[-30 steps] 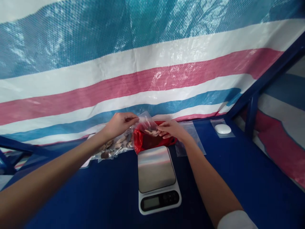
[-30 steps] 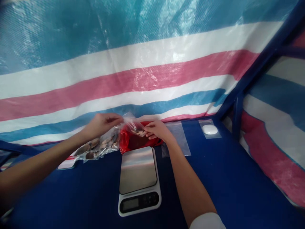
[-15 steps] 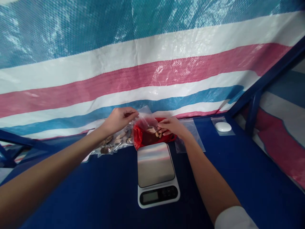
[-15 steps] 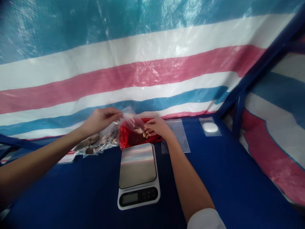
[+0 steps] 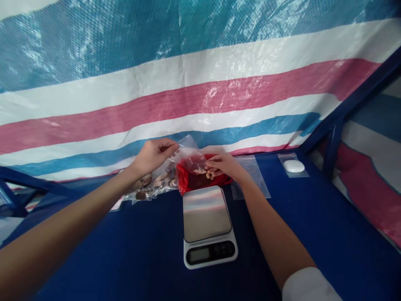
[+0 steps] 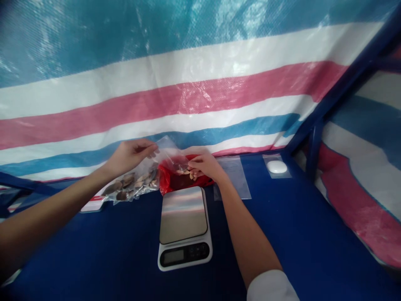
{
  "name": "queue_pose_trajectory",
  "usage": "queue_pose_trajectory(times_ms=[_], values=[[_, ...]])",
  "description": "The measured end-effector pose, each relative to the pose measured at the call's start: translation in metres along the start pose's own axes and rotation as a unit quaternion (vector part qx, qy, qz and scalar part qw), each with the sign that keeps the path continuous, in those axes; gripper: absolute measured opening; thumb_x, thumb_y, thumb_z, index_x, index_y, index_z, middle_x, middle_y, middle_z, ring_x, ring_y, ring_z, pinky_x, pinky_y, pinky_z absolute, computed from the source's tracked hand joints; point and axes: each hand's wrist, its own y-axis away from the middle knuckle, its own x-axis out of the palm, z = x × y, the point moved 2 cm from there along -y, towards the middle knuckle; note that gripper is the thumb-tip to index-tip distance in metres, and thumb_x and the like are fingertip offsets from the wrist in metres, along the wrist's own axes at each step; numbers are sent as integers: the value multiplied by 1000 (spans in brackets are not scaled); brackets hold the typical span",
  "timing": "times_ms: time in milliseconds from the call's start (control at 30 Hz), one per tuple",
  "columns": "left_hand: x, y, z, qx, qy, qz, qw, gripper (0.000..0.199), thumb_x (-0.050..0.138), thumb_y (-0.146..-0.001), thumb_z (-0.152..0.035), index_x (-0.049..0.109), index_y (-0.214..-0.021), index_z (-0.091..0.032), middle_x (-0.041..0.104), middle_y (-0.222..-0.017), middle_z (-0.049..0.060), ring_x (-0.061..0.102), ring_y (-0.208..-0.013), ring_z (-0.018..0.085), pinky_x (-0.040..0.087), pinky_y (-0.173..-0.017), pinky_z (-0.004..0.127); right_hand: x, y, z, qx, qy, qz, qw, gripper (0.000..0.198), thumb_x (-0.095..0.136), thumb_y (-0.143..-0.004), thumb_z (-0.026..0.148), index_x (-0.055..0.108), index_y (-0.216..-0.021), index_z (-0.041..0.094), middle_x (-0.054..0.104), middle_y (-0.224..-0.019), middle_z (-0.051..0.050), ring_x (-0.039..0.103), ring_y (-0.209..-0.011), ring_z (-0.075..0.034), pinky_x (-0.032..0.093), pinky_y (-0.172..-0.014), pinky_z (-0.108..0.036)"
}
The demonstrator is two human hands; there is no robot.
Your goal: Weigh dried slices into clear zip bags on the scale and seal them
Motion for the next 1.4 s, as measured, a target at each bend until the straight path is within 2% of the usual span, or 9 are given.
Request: queue_pose_trajectory(times_ms=[167, 433, 567, 700, 833, 1067, 1133, 1233, 1400], values=[[-2, 4, -1, 2, 16, -1, 1000, 36, 61, -86, -52, 73, -90, -18, 75, -84, 6, 69, -74, 19, 54, -70, 29, 1, 0, -1, -26, -7, -21, 999, 18, 75, -83, 36, 75, -83, 18, 75, -77, -5, 70, -66, -14, 62, -65, -25], [-7, 12, -6, -8, 7, -12, 1000, 30, 62, -84, -47, 74, -88, -20, 76, -83, 6, 70, -77, 20, 52, -72, 30, 13, 1, -3, -43, -23, -21, 999, 28, 77, -79, 44, 74, -82, 17, 71, -68, -2, 66, -57, -13, 58, -58, -25], [-6, 14, -9, 9, 11, -9, 1000, 30, 63, -84, -47, 74, -89, -19, 76, -83, 5, 69, -76, 19, 52, -72, 29, 13, 4, 0, -35, -7, -45, 998, 29, 79, -76, 43, 75, -84, 16, 72, -70, -2, 66, -57, -12, 59, -60, -26], [-4, 16, -14, 32, 29, -5, 999, 29, 65, -83, -46, 75, -87, -19, 76, -85, 5, 67, -75, 18, 51, -71, 29, 10, 12, 5, -46, -13, -28, 998, 34, 80, -74, 48, 76, -87, 16, 75, -74, -5, 68, -60, -15, 60, -63, -27], [1, 21, -19, 44, 65, 0, 997, 28, 66, -83, -44, 75, -81, -18, 74, -78, 5, 66, -71, 18, 48, -67, 28, 3, 28, 10, -69, 5, -41, 997, 36, 79, -75, 51, 79, -91, 18, 77, -79, -6, 72, -70, -18, 61, -68, -29], [17, 40, -28, 24, 135, -81, 987, 26, 67, -83, -42, 74, -78, -17, 71, -73, 2, 59, -66, 15, 43, -63, 26, 0, 60, 3, -101, -51, -139, 984, 43, 83, -70, 50, 79, -101, 20, 79, -96, -6, 74, -97, -24, 61, -78, -31], [28, 47, -30, 10, 184, -95, 978, 27, 69, -82, -43, 75, -80, -17, 73, -76, 3, 61, -69, 16, 46, -67, 27, 3, 67, -2, -106, -75, -175, 976, 48, 85, -66, 50, 79, -102, 20, 79, -97, -6, 74, -96, -24, 61, -77, -32], [49, 60, -33, -22, 294, -120, 948, 30, 74, -77, -45, 75, -83, -16, 74, -79, 3, 63, -72, 17, 49, -69, 27, 9, 78, -7, -117, -98, -232, 961, 52, 88, -62, 51, 79, -100, 18, 79, -96, -7, 74, -90, -22, 62, -75, -32], [86, 84, -36, -102, 455, -142, 873, 34, 79, -73, -46, 73, -82, -13, 71, -73, 3, 63, -65, 15, 52, -65, 27, 17, 90, -13, -125, -128, -270, 946, 51, 91, -57, 46, 79, -96, 16, 78, -93, -6, 74, -84, -19, 62, -74, -29]])
